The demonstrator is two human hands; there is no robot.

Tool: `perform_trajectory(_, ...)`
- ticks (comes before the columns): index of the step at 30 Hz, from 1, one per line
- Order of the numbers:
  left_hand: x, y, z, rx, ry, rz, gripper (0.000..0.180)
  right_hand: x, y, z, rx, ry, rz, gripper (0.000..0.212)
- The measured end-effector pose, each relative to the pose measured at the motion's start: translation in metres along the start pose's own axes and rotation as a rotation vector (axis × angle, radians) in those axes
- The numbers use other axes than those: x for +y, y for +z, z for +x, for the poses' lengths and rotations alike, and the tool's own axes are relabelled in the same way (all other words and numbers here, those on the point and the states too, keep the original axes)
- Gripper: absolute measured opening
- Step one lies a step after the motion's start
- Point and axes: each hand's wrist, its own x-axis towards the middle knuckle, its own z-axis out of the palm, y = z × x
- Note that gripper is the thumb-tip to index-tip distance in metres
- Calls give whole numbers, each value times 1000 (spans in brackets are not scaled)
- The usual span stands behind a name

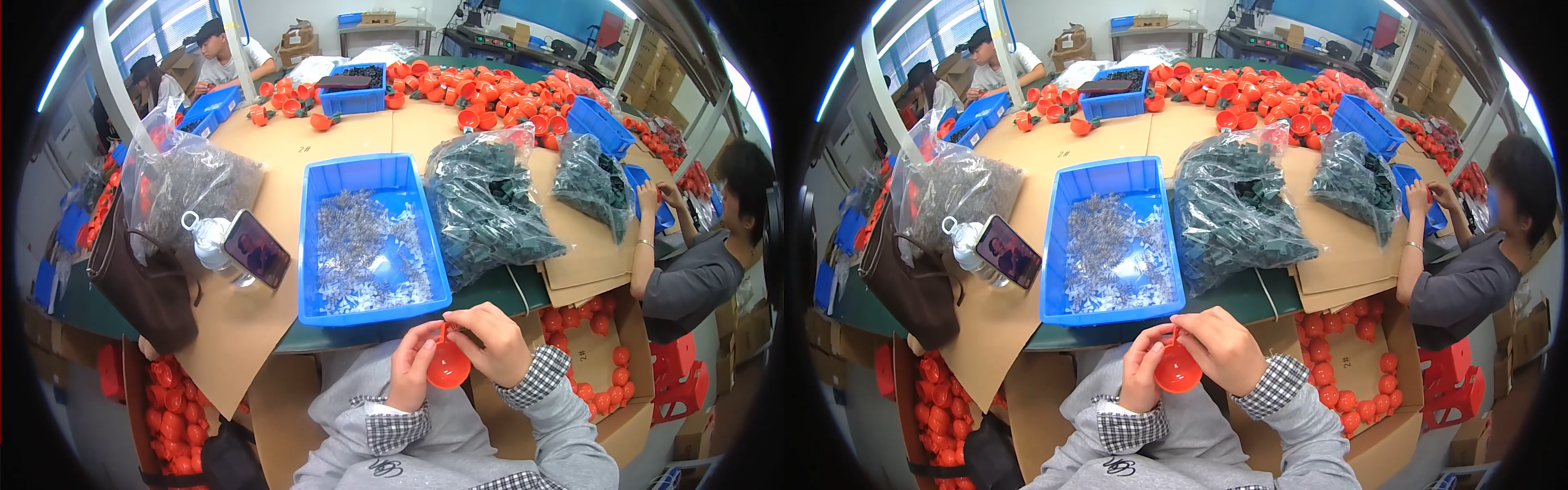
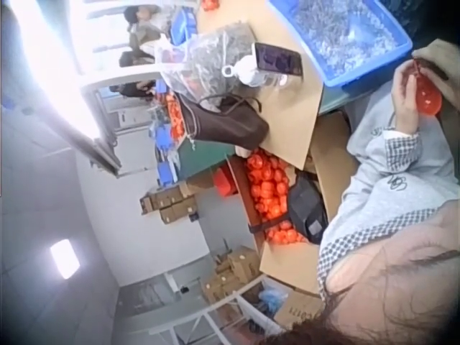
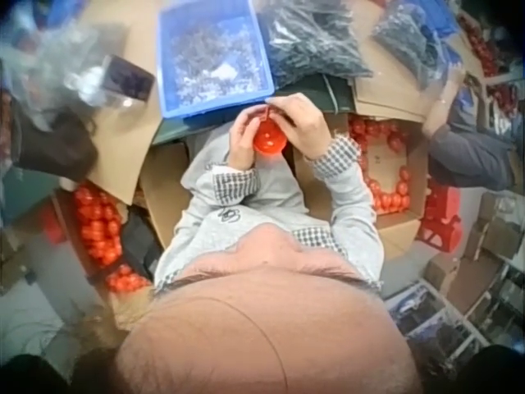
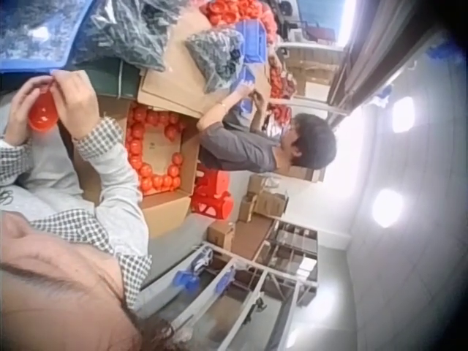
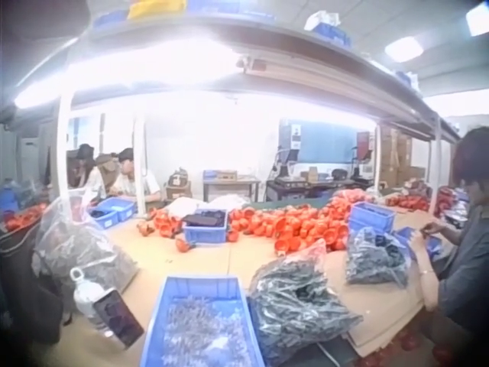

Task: Assembling plastic product components by manually inserting metal parts and mesh pieces into red shells.

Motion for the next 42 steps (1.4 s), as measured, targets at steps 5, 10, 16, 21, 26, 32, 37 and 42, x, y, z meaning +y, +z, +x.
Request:
perform_trajectory(5, 11, -8, -2, 27, -26, -118, 28, 29, -24, 41, 98, 170, 284, 16)
perform_trajectory(10, 3, -6, 3, -91, -8, -142, 28, 186, -50, 93, 224, 371, -298, 18)
perform_trajectory(16, -1, -14, -6, -142, -30, -203, 33, 239, -38, 106, -116, 495, -716, 49)
perform_trajectory(21, -2, -15, -6, -150, 18, -91, 33, 226, -25, 116, -16, 556, -828, 45)
perform_trajectory(26, -2, -16, -3, -154, -4, -110, 33, 237, -45, 97, 103, 422, -548, 47)
perform_trajectory(32, -8, -20, -1, -199, 23, -80, 37, 189, -44, 81, 268, 227, -593, 44)
perform_trajectory(37, -9, -21, -3, -190, 7, -127, 38, 133, -37, 77, 411, 193, 79, 40)
perform_trajectory(42, -3, -20, -8, -133, -17, -206, 37, 63, -40, 44, 264, 541, 948, 39)
